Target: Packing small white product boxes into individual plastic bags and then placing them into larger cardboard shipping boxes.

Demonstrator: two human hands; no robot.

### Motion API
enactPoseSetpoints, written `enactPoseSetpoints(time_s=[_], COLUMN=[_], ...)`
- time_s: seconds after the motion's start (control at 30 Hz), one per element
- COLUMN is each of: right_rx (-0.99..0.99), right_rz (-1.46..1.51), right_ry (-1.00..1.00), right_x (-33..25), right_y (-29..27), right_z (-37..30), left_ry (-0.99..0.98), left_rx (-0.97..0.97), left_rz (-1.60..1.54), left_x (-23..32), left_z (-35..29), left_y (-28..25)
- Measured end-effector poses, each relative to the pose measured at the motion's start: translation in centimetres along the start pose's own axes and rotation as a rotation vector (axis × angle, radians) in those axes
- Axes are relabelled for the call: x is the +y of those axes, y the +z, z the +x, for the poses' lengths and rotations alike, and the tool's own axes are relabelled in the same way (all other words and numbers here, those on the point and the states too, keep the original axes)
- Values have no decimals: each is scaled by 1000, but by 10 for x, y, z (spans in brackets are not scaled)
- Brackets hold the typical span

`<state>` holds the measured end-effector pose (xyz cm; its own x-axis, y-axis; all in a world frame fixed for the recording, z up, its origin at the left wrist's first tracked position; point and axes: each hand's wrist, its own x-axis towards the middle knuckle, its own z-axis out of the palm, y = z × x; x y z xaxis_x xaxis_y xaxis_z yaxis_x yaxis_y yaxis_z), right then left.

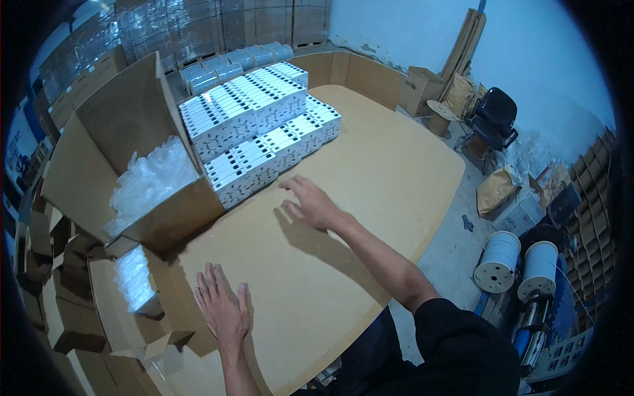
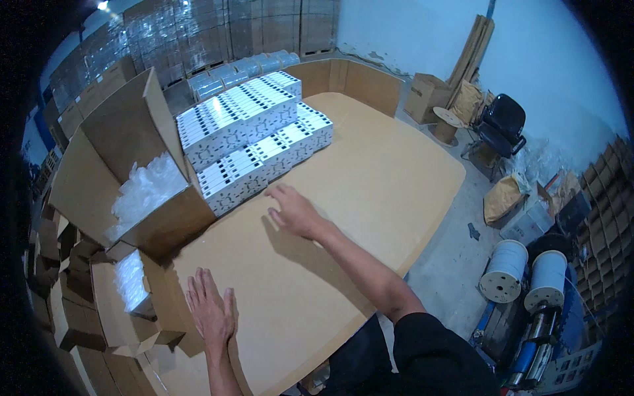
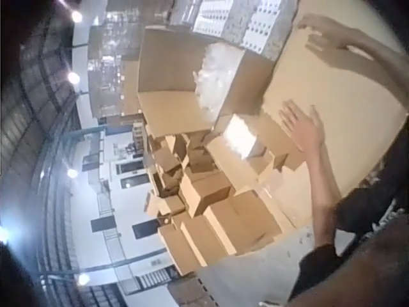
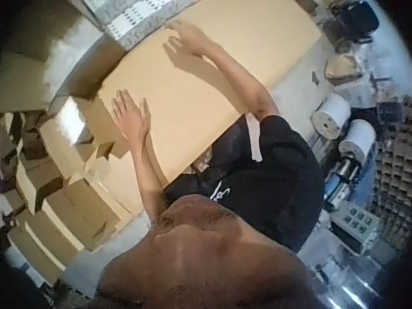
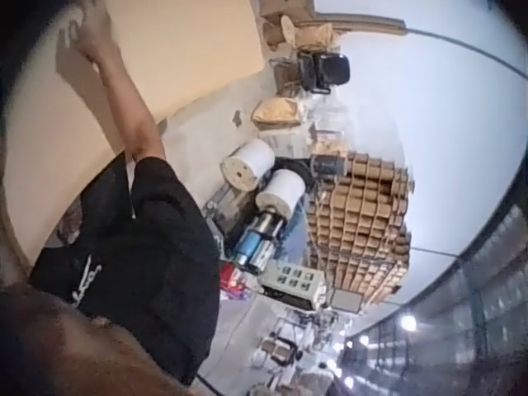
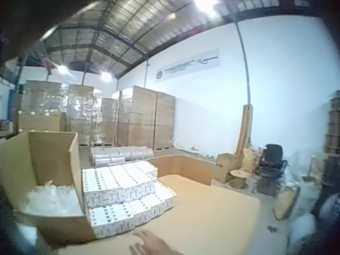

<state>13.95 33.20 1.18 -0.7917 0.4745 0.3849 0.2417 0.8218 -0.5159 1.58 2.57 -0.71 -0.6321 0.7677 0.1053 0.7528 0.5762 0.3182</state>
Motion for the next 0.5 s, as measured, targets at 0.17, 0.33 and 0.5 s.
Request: enactPoseSetpoints(time_s=[0.17, 0.33, 0.5], right_rx=[80, 249, 487], right_rz=[-3, -106, -213], right_ry=[100, 201, 260], right_x=[50, 65, 118], right_y=[-15, -33, -35], right_z=[12, 47, 78], left_ry=[0, 17, 54], left_rx=[62, 65, 81], left_rz=[-41, -36, -30], left_x=[-2, -4, -7], left_z=[49, 64, 61], left_y=[10, 13, 13])
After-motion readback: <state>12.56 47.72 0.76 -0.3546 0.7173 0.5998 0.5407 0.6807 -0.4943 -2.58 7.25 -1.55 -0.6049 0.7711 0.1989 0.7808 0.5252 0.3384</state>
